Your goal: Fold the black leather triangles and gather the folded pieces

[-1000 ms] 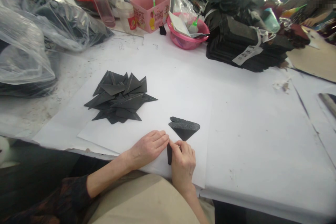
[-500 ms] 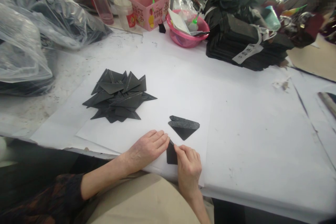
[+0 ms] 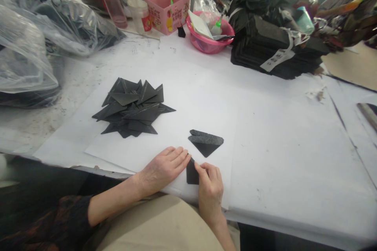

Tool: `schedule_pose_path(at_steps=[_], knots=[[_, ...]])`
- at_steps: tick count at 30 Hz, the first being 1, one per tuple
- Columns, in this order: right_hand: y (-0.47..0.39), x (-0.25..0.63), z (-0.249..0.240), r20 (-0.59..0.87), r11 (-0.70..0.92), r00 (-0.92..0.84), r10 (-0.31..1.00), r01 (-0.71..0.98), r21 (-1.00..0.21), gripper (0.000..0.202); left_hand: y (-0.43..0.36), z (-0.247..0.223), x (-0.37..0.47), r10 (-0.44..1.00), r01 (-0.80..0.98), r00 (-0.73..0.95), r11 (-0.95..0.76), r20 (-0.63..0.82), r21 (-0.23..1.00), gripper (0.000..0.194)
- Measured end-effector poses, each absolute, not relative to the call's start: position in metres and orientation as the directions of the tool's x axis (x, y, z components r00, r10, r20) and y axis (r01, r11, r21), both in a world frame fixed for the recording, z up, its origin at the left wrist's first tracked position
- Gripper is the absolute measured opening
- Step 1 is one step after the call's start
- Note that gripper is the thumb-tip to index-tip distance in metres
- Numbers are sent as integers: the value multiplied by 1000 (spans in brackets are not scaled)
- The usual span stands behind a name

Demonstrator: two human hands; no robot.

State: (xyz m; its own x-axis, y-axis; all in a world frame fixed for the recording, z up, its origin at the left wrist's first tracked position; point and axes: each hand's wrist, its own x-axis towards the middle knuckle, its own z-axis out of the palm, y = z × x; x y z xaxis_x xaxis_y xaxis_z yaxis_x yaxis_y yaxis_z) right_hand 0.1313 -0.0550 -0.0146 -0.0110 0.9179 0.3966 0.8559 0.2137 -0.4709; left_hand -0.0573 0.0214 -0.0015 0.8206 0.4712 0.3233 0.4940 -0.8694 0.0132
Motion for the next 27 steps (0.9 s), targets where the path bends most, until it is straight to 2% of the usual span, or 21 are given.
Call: schedule_pose_path(at_steps=[14, 21, 27], knots=[[-64, 147, -10, 371, 254, -46, 928, 806, -535, 23, 21, -1, -55, 454, 482, 836, -876, 308, -17, 30], [-69, 146, -10, 351, 227, -35, 936, 822, -522, 23, 20, 4, -57, 466, 482, 840, -876, 280, 12, 33], [-68, 143, -10, 358, 225, -42, 933, 845, -485, 23, 17, 6, -50, 444, 469, 857, -883, 263, -37, 32]])
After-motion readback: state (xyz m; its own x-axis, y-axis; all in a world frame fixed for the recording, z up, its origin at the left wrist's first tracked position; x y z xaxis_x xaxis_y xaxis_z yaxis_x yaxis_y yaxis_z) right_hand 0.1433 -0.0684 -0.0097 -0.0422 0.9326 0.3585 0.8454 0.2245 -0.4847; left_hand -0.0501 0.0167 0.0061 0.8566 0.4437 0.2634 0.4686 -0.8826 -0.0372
